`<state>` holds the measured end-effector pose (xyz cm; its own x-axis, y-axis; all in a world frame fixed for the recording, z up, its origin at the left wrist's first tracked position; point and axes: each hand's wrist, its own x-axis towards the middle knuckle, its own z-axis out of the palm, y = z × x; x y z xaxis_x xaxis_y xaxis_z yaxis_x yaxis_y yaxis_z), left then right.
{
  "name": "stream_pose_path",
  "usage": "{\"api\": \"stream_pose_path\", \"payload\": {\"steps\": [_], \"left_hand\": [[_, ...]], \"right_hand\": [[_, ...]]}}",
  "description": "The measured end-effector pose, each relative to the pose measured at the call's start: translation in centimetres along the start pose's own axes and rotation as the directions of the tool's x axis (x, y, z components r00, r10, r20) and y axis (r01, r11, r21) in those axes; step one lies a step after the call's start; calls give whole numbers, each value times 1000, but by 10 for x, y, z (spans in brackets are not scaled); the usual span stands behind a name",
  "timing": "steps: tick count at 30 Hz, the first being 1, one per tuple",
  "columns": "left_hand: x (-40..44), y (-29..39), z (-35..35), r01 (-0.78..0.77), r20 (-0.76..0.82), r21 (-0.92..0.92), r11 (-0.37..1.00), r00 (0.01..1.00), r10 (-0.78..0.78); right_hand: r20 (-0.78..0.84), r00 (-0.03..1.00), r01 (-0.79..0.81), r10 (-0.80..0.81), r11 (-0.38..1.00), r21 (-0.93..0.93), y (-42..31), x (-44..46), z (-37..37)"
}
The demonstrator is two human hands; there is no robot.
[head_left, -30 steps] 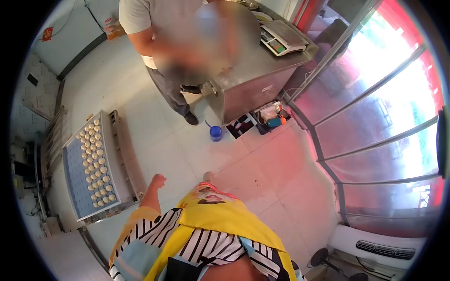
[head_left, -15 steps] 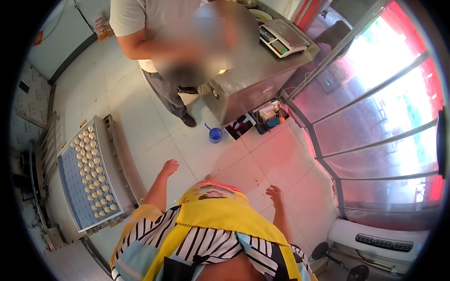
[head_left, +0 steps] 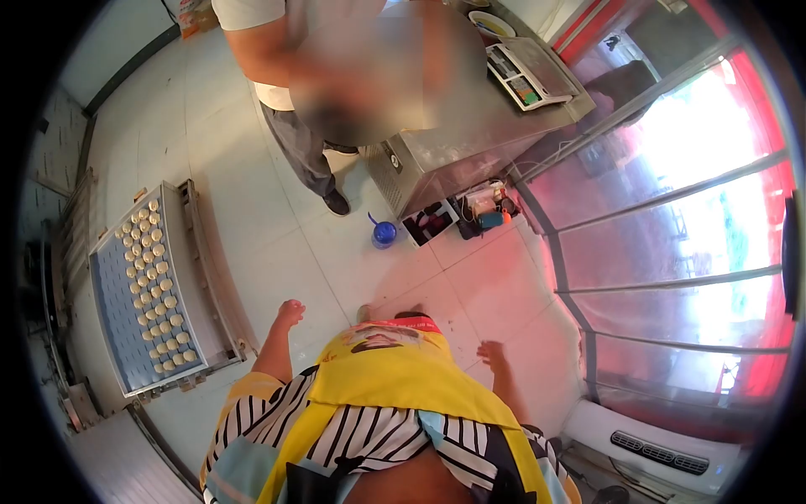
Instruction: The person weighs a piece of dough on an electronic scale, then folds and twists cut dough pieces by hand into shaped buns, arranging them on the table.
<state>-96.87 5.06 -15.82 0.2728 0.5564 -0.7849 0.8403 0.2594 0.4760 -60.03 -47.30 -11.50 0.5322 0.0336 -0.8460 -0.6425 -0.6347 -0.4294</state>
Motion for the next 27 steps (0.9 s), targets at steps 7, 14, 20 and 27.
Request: {"api": "stream_pose_path", "payload": {"steps": [7,14,20,27], "left_hand": [[5,44,2,-141,-109,-217,966,987,120],[-11,24,30,89,-179,-422,902,967,-179],[-58,73,88,197,-141,-559,806,935,-327],[-86,147,123,99,-210,-492,865,951,-228]], "right_hand": [[241,896,376,-373,926,31,-250,60,60],[388,759,548,-523,835,52,-499,25,149],[430,691,626,-581,779,48,-614,59,191],[228,730,658,-644,573,-489,-663,87,253]]}}
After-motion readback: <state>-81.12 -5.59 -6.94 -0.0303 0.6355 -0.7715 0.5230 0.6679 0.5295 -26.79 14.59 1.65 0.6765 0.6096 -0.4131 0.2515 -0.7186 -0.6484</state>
